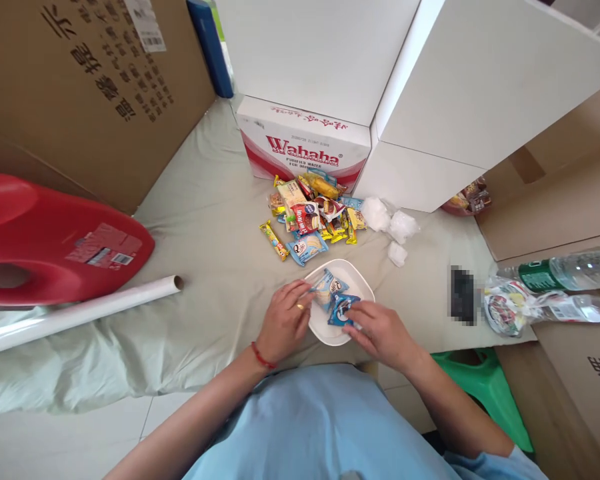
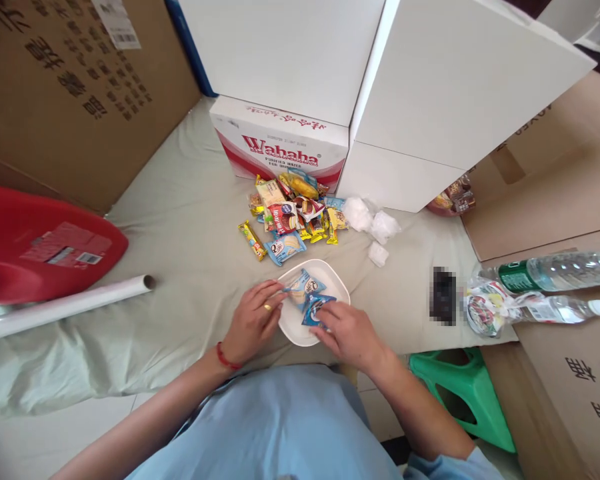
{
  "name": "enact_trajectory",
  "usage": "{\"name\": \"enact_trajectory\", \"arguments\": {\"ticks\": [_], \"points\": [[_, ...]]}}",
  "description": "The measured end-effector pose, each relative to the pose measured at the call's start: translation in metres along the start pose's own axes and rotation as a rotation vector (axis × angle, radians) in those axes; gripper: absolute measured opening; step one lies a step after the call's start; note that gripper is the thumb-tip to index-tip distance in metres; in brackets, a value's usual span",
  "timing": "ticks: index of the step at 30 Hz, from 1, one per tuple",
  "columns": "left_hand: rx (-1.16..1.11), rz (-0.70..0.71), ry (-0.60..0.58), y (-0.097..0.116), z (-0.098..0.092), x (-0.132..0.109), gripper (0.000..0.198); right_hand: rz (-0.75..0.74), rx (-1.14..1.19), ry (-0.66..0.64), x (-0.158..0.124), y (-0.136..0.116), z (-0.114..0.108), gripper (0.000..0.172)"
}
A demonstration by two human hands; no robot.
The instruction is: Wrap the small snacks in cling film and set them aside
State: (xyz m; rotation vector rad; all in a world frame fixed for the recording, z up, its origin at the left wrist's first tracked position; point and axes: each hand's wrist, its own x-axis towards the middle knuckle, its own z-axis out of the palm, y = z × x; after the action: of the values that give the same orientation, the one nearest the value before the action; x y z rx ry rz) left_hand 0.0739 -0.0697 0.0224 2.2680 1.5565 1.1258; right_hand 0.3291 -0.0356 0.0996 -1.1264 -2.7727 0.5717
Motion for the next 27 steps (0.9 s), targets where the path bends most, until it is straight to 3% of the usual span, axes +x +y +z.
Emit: {"name": "enact_trajectory", "arguments": {"ticks": [3, 7, 9, 12, 17, 22, 24, 27], "points": [[0.055, -0.046, 0.024, -0.015, -0.011, -0.008, 0.026, -0.069, 0.044, -0.042, -0.028, 0.000, 0.024, 0.034], [0.103, -0.113, 0.083, -0.022, -0.017, -0.016, 0.040, -0.077, 0.064, 0.261, -0.050, 0.013, 0.043, 0.031], [0.122, -0.158, 0.095, -0.024, -0.015, -0.019, 0.041, -0.069, 0.087, 0.393, -0.059, 0.025, 0.034, 0.032], [0.161, -0.215, 0.062, -0.029, -0.010, -0.026, 0.031, 0.026, -0.004, 0.498, -0.076, 0.054, 0.004, 0.034], [0.226, -0.207, -0.039, -0.033, -0.001, -0.040, 0.027, 0.297, -0.289, 0.717, -0.094, 0.141, -0.044, 0.024], [0.245, -0.204, -0.055, -0.031, 0.002, -0.041, 0.026, 0.559, -0.305, 0.862, -0.064, 0.246, -0.053, 0.027], [0.245, -0.215, -0.066, -0.031, 0.002, -0.040, 0.026, 0.609, -0.259, 0.866, -0.040, 0.272, -0.047, 0.027], [0.250, -0.225, -0.074, -0.032, 0.002, -0.041, 0.027, 0.610, -0.212, 0.854, -0.006, 0.290, -0.033, 0.027]]}}
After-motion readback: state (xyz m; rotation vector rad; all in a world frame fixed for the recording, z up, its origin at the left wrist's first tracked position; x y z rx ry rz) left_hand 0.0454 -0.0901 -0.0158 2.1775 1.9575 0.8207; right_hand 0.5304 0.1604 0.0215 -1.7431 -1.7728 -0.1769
